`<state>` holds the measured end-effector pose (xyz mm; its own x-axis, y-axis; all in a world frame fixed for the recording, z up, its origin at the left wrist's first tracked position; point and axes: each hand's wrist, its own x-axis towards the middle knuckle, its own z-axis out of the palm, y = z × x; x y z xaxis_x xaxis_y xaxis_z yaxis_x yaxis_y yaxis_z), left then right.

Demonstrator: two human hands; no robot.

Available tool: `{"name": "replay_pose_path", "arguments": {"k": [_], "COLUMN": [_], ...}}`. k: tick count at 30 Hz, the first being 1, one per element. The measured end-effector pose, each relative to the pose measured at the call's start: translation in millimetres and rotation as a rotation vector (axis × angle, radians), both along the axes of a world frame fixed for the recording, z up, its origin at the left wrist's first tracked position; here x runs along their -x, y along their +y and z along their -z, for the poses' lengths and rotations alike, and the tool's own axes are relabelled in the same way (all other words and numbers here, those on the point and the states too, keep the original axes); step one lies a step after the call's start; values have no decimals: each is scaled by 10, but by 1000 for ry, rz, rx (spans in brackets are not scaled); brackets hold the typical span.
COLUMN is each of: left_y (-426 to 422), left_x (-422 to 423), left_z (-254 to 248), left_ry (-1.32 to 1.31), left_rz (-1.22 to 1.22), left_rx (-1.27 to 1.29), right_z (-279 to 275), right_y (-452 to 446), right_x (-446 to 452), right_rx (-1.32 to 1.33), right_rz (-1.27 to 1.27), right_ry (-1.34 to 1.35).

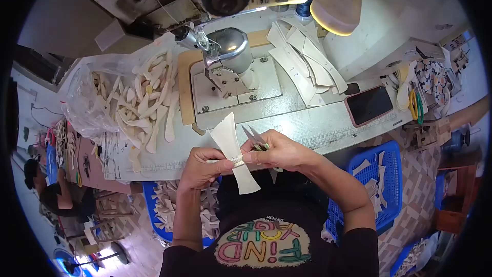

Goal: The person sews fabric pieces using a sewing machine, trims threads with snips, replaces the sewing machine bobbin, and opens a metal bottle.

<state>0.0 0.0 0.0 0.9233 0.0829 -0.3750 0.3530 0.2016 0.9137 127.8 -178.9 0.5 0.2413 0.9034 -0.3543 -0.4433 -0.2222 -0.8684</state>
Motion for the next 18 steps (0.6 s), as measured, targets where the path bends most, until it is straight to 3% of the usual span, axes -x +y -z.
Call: {"name": "replay_pose_path", "arguments": {"k": [7,12,16,18], "left_y": [28,82,141,165], "left_x": [13,-25,-89,-138], "left_z": [-131,-127,-191,-235], "left_ry": [-22,-65,-67,-87], "left_rz": [-31,-86,-71,-76], "left_rx": [-116,-90,-15,71], "right_z": [-88,-184,-363,-394], "right_y": [87,184,219,248], "right_x": [28,59,152,173], "right_rx": [3,-28,-5,-167], "right_rz": [26,99,253,343], "right_ry": [40,-436,-616,-1004]}}
